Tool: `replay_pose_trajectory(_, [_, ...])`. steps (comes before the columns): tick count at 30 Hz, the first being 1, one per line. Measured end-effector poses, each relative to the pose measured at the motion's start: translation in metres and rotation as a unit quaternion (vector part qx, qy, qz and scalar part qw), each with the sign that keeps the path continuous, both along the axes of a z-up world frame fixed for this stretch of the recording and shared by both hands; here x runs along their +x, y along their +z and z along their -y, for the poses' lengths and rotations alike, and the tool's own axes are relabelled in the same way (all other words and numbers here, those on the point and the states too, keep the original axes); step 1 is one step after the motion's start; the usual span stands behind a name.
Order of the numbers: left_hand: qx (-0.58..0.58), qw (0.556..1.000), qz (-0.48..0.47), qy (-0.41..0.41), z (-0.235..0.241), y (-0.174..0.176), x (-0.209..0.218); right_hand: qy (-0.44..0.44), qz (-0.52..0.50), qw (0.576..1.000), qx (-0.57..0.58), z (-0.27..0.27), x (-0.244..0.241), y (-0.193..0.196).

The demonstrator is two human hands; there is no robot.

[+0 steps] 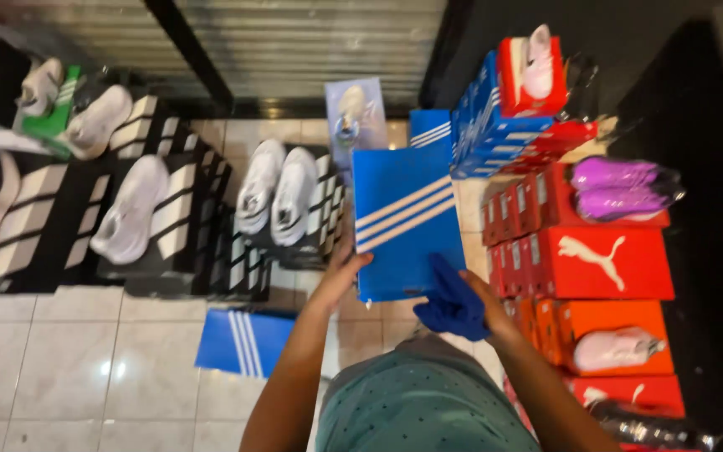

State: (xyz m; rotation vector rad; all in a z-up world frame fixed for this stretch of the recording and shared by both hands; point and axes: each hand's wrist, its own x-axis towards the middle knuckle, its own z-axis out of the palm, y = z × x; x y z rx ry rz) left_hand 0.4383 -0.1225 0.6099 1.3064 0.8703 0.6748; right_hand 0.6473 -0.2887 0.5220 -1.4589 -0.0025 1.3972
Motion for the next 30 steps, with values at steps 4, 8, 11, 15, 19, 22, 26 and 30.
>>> replay_pose_trajectory(4, [-0.254,0.960,-0.118,-0.015,0.006,-0.052,0.082,0.009,0.127,0.992,-0.015,0.024,0.107,-0.104])
replay_pose_trajectory(8, [-0.248,0.945,-0.172,-0.123,-0.012,-0.142,0.138,-0.036,0.079,0.995,-0.040,0.007,0.141,-0.075])
replay_pose_trajectory(11, [-0.256,0.948,-0.155,-0.111,-0.040,-0.175,0.173,-0.037,-0.042,0.998,0.026,-0.014,0.188,-0.145])
replay_pose_trajectory(15, [-0.296,0.934,-0.162,-0.118,-0.106,-0.230,0.207,-0.035,0.093,0.994,0.051,-0.051,0.225,-0.201])
replay_pose_trajectory(19, [-0.350,0.921,-0.132,-0.103,-0.178,-0.289,0.244,-0.035,0.086,0.996,-0.010,-0.144,0.235,-0.188])
replay_pose_trajectory(22, [-0.385,0.916,-0.063,-0.093,-0.237,-0.398,0.275,-0.123,-0.012,0.992,0.038,-0.207,0.258,-0.267])
replay_pose_trajectory(26, [-0.312,0.946,-0.051,-0.073,-0.278,-0.565,0.315,-0.190,-0.184,0.964,-0.027,-0.262,0.296,-0.391])
replay_pose_trajectory(30, [-0.293,0.956,-0.023,-0.007,-0.328,-0.586,0.365,-0.190,-0.180,0.960,-0.101,-0.273,0.336,-0.570])
